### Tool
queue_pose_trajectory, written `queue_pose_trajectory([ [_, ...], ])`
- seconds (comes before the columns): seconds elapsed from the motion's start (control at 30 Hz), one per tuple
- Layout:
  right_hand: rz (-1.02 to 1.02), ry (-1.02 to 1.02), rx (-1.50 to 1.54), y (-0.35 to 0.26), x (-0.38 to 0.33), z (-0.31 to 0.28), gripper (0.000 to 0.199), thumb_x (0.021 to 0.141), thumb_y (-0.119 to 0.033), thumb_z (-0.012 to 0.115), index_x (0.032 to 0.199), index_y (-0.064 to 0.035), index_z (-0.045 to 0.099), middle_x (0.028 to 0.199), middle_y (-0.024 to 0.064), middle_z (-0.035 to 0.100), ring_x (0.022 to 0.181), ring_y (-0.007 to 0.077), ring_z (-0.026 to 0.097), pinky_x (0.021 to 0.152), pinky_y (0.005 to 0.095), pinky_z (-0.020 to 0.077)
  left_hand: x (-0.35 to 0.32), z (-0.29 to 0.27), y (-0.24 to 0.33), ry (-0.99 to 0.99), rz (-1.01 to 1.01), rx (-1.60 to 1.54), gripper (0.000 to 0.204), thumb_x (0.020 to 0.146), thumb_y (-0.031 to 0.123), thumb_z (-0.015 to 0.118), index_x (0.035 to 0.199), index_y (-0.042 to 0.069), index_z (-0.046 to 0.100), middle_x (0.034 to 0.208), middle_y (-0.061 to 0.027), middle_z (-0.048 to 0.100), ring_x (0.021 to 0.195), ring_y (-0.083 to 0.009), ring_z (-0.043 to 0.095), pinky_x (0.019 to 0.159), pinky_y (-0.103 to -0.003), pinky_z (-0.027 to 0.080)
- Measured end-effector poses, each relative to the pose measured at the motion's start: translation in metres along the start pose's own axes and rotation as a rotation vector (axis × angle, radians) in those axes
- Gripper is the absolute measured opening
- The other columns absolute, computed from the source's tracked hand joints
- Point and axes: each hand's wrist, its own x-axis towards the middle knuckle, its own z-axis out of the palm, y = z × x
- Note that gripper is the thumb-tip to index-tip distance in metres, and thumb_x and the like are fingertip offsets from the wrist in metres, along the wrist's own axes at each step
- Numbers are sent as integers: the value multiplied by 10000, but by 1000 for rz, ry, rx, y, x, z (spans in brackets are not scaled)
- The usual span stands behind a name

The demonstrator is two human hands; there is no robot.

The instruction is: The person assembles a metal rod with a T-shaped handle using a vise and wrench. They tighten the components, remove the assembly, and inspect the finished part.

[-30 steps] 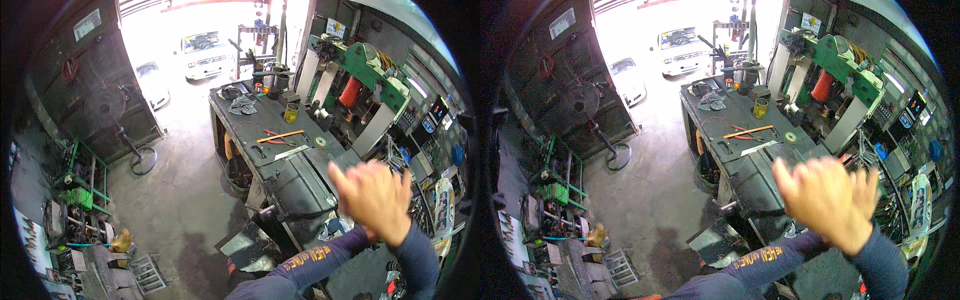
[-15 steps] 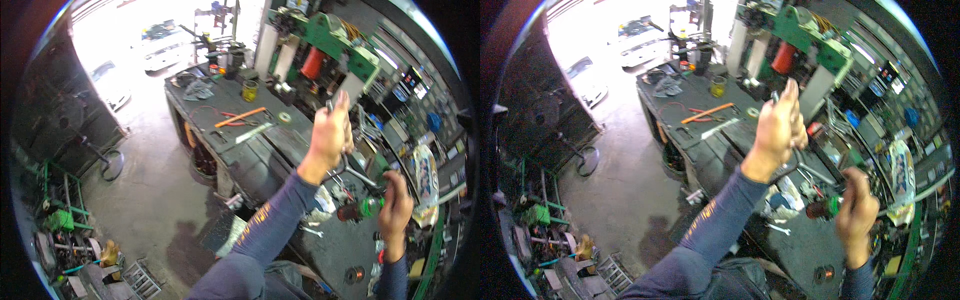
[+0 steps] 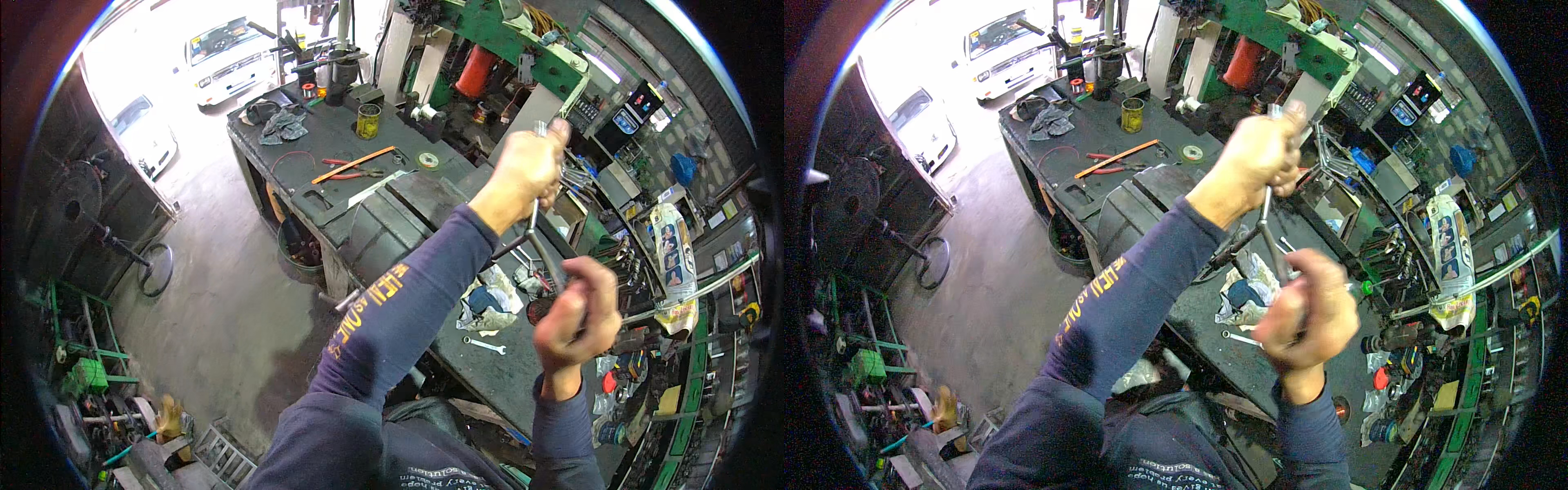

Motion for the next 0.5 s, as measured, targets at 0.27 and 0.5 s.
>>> queue_pose_trajectory([
  [0.27, 588, -684, 1385, 126, 118, 94, 322, 946, -173, 578, 1127, 70, 688, 636, 32, 542, 524, 107, 487, 475, 272, 378, -144, 77, -77, 370, 1060, 1043, 360, 839, 321, 820, 744, 63, 588, 726, -78, 588, 779, -294, 638, 774, -444, 523],
  [0.5, 850, -387, 1707, 127, 91, 115, 357, 974, -137, 567, 1256, 78, 610, 784, 47, 563, 688, 141, 525, 632, 301, 475, -109, 15, -40, 264, 996, 522, 446, 974, 366, 708, 667, 114, 506, 545, 12, 396, 463, -207, 415, 505, -380, 384],
])
